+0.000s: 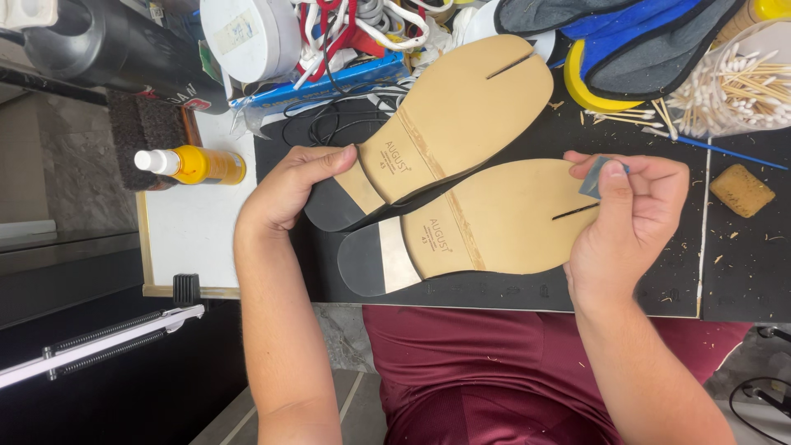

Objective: The person uses a utility knife to carefully cut and trim the sole of a black high-heeled shoe on a workbench. They repeatedly check the fit of the sole against the shoe and use a sanding block to smooth the edges. The workspace is cluttered with various tools and supplies.

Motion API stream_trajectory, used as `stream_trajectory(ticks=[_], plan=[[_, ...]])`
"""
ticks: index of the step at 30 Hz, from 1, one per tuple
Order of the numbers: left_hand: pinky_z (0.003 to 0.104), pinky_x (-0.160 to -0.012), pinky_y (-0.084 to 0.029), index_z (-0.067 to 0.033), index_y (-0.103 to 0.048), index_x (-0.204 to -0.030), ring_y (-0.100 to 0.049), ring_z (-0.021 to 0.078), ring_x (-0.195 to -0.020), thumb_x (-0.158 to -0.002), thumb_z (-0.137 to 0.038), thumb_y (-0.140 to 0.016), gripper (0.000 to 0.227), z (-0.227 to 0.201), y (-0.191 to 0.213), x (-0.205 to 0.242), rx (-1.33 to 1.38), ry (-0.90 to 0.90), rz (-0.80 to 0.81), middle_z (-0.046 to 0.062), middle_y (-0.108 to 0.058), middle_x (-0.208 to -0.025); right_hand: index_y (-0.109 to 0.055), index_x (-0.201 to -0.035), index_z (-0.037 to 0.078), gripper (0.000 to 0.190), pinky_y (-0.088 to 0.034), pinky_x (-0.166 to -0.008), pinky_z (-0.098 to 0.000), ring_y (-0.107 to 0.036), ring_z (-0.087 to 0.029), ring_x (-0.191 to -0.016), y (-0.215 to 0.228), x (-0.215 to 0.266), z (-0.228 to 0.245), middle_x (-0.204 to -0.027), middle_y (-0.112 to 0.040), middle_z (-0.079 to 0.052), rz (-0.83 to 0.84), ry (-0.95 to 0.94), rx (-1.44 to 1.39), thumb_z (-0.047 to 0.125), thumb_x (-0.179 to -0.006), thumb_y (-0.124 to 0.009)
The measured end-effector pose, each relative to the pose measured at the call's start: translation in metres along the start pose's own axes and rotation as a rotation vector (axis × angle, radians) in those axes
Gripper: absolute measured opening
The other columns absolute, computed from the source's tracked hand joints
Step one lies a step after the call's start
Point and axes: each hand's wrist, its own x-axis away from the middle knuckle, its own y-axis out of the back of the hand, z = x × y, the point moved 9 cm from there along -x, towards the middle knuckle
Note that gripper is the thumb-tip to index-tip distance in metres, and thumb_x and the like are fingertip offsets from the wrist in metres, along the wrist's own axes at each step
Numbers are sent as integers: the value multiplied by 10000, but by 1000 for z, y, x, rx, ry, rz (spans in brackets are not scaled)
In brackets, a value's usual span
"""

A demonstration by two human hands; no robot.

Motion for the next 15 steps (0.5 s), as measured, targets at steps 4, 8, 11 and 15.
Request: stream_trajectory(ticks=[4, 8, 11, 15], plan=[[284, -918, -538, 4, -783, -1163, -735, 171, -959, -854, -391, -769, 502, 4, 4, -6, 19, 30, 12, 126, -805, -1047, -472, -1175, 48, 98, -517, -1117, -442, -643, -177, -973, -4, 1, 1, -1038, -674, -138, 22, -30, -20, -13, -1222, -532], [284, -923, -537, -4, -778, -1175, -731, 167, -967, -853, -386, -769, 499, 6, 5, -8, 29, 22, 23, 121, -802, -1060, -473, -1171, 48, 100, -511, -1120, -438, -641, -173, -987, -7, 2, 3, -1052, -678, -139, 23, -50, -29, -9, -1218, -540], [286, -924, -535, -3, -778, -1176, -729, 166, -970, -855, -388, -769, 501, 7, 6, -10, 29, 23, 20, 121, -802, -1064, -474, -1169, 50, 97, -509, -1125, -437, -642, -173, -994, -8, 2, 4, -1064, -686, -144, 23, -54, -25, -1, -1214, -543], [287, -926, -532, -1, -778, -1174, -727, 168, -971, -853, -392, -771, 506, 7, 7, -10, 25, 28, 13, 124, -802, -1063, -473, -1172, 54, 106, -508, -1127, -437, -640, -171, -993, -8, 3, 5, -1058, -678, -140, 32, -43, -27, 2, -1221, -550]])
